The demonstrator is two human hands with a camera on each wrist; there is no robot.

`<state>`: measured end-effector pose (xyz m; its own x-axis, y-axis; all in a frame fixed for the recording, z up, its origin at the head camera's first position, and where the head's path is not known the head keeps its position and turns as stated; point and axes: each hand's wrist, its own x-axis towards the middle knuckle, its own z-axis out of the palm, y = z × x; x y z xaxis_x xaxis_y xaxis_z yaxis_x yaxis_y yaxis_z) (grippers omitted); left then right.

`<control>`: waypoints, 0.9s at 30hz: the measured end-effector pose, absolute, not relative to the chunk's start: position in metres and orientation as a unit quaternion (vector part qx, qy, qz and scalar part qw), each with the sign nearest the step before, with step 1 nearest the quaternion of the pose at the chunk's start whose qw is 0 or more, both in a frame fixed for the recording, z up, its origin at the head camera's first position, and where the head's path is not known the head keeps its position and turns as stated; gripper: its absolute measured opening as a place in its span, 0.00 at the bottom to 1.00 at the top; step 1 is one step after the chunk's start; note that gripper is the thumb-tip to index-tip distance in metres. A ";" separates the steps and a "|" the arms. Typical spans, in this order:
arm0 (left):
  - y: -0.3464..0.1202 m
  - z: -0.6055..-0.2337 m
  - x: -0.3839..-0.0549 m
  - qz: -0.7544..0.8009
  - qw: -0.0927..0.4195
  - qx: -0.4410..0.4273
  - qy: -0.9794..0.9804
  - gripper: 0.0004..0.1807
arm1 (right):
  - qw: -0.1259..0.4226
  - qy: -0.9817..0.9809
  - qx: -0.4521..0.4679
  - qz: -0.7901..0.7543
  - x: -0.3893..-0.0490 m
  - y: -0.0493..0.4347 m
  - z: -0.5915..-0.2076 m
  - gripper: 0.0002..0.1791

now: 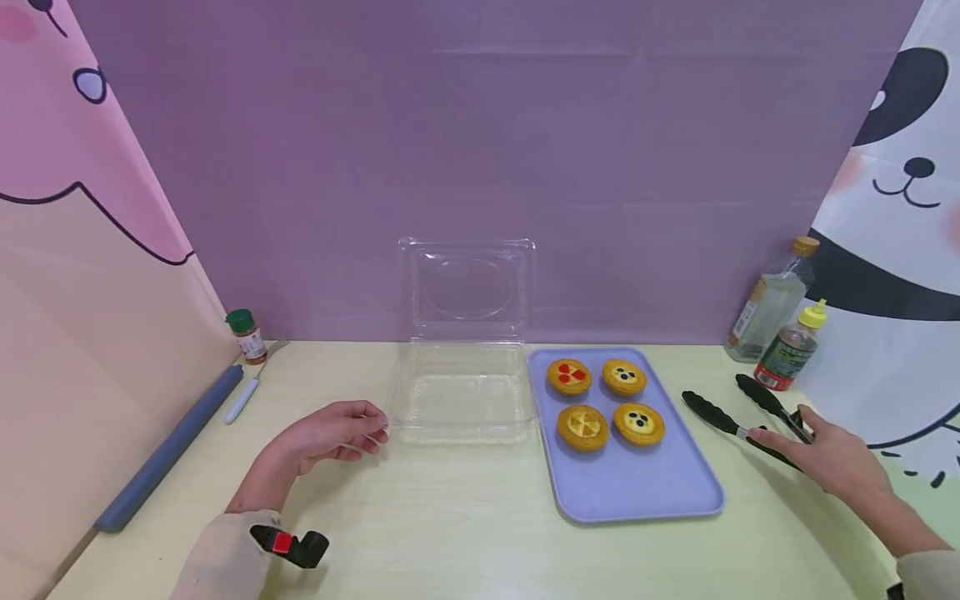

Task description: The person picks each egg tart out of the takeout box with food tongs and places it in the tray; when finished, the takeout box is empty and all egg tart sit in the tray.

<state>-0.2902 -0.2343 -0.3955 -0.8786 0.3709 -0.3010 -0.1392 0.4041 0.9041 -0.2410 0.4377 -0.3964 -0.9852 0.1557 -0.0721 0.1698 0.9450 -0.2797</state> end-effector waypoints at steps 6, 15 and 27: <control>-0.235 -0.395 -0.291 0.541 0.236 0.070 0.804 0.21 | 0.052 0.984 0.089 -0.145 -0.243 0.440 -0.395 0.63; -0.235 -0.395 -0.291 0.540 0.236 0.070 0.805 0.22 | 0.066 0.985 0.084 -0.139 -0.239 0.439 -0.395 0.62; -0.234 -0.395 -0.291 0.541 0.239 0.067 0.804 0.21 | 0.000 0.995 0.060 -0.076 -0.239 0.443 -0.401 0.58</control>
